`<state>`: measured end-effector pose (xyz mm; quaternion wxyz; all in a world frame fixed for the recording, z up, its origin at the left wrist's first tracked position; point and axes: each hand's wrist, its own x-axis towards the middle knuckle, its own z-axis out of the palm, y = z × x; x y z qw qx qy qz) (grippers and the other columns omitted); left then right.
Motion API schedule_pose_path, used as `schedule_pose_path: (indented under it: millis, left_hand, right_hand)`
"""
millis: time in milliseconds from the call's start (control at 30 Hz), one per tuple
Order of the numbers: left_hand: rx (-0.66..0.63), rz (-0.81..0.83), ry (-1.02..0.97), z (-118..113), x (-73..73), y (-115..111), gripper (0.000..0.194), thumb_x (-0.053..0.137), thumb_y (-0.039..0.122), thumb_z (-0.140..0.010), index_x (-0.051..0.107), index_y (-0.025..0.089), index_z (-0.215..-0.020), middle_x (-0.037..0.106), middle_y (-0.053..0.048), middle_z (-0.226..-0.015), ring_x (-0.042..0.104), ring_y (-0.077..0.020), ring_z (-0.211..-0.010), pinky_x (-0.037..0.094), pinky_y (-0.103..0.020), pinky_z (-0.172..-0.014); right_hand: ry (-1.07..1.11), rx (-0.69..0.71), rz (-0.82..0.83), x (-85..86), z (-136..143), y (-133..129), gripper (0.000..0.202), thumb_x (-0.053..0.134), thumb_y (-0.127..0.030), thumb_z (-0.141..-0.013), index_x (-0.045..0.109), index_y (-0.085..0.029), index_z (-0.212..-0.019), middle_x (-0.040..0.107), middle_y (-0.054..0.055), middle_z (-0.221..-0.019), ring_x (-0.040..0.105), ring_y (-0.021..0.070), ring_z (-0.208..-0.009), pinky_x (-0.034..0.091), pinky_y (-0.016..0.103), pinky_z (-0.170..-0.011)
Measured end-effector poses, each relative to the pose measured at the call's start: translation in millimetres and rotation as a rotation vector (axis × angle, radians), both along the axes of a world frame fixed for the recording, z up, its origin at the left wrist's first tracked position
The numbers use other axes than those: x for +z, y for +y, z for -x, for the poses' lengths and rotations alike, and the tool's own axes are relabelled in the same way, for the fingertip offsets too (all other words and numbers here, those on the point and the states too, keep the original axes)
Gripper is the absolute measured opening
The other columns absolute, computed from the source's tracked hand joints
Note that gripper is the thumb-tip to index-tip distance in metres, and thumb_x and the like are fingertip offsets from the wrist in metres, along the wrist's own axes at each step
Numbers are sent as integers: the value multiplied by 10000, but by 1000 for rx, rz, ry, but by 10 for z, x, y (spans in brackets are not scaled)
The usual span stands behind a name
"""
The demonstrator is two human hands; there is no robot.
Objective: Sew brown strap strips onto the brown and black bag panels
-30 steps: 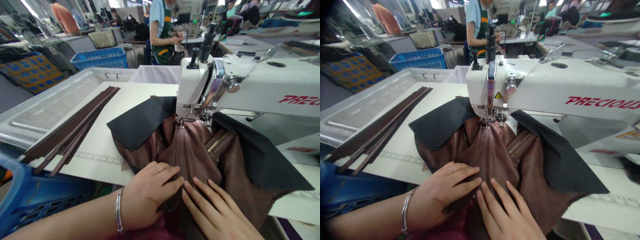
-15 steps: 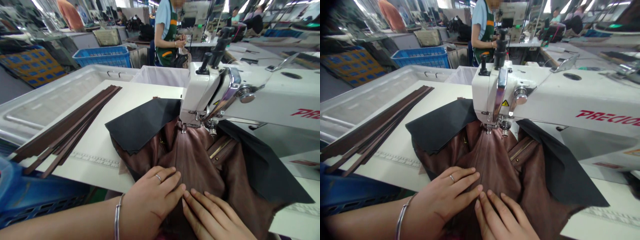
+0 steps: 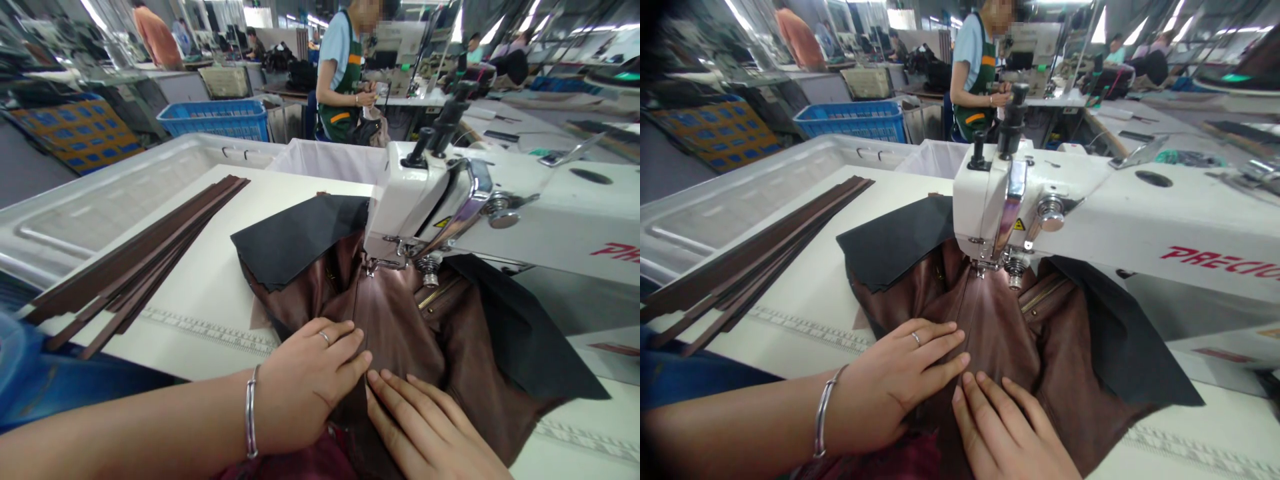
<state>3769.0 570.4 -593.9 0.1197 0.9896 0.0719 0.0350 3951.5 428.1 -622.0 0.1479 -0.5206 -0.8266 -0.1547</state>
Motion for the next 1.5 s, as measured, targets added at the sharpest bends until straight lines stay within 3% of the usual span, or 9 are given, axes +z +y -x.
schedule_pose_path:
  millis: [300,567,767,833,933,1033,1100,1333,1500]
  left_hand:
    - [11,-3,23,-110,-30,170,623,585,313,-753,447,164,-1342,437,-123,-1402,397,-300,-1281,333,-451,-1045]
    - [-4,-83,17,-215,-72,320,595,584,306,-788,449,161,-1349,433,-131,-1405,411,-299,-1277,341,-446,-1043]
    - [-32,-216,57,-74,-40,216,505,386,218,-937,328,90,-1422,302,-143,-1500,284,-257,-1386,234,-432,-1147]
    - [-67,-242,51,16,-18,141,473,355,215,-959,343,84,-1413,322,-132,-1494,261,-252,-1399,211,-447,-1164]
    - [-129,-231,-59,120,-24,38,394,347,195,-974,455,99,-1341,462,-104,-1409,385,-225,-1334,309,-426,-1135]
    - [-169,-213,-207,164,-77,-50,315,402,176,-962,567,98,-1219,598,-93,-1265,537,-206,-1189,494,-353,-969]
    - [-182,-216,-243,167,-110,-96,284,428,161,-951,601,85,-1163,629,-101,-1215,575,-214,-1135,544,-334,-878]
    - [-188,-139,-231,146,-124,-80,282,443,150,-946,590,75,-1174,628,-123,-1204,572,-196,-1131,514,-344,-963]
    - [-74,15,-338,145,-114,-71,250,491,133,-922,591,115,-1150,650,-89,-1144,601,-165,-1026,515,-332,-908]
  right_hand:
    - [27,-47,-2,-39,-43,57,436,231,-328,-1006,629,-245,-1164,649,-33,-1171,557,138,-1084,462,306,-880]
    - [-28,-13,69,74,-74,95,424,252,-244,-997,614,-196,-1213,613,60,-1237,583,182,-1093,537,294,-837]
    - [156,-47,45,-27,-40,1,346,352,-201,-977,627,-161,-1182,607,63,-1244,562,181,-1117,506,302,-895]
    - [229,-31,47,-50,-43,-37,332,362,-199,-974,647,-176,-1141,634,56,-1188,576,180,-1071,503,308,-873]
    - [276,-3,99,-61,-57,-74,295,416,-176,-949,640,-156,-1141,654,77,-1106,588,203,-973,502,355,-809]
    - [289,30,149,-56,-69,-93,297,474,-153,-921,604,-117,-1185,648,103,-1094,578,213,-940,489,375,-785]
    - [312,44,151,-50,-70,-100,297,504,-148,-910,594,-105,-1189,646,108,-1101,573,212,-945,483,377,-796]
    - [350,33,128,-31,-47,-86,275,507,-127,-907,599,-126,-1166,654,86,-1082,569,187,-911,484,363,-782]
    - [350,64,146,-54,-69,-89,263,506,-164,-925,596,-122,-1168,653,92,-1089,574,189,-915,491,357,-766]
